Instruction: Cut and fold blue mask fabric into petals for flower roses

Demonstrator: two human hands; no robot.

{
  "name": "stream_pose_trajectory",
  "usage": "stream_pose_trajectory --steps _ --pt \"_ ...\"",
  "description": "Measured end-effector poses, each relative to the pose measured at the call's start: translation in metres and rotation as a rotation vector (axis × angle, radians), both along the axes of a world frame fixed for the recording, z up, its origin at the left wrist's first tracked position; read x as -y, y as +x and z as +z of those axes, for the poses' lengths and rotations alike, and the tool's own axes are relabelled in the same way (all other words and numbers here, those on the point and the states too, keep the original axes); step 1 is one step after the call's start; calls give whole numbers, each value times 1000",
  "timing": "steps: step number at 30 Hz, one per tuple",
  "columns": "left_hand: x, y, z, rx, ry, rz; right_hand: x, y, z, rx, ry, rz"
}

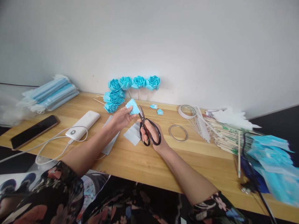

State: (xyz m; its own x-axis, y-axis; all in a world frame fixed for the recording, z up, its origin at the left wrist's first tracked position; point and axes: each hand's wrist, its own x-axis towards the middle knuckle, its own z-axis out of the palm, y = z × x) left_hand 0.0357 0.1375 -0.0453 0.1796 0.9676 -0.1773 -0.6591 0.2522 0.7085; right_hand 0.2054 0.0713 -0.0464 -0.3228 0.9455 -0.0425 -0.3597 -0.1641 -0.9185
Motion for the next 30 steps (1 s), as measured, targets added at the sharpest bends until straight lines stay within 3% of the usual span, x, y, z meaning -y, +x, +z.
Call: stream_pose_trajectory --steps 17,30 --pt "-5 -3 -2 -6 34 8 -2 -2 -6 17 2 -23" --pt "-10 -12 -3 -86 39 -31 -8 4 -7 17 -41 66"
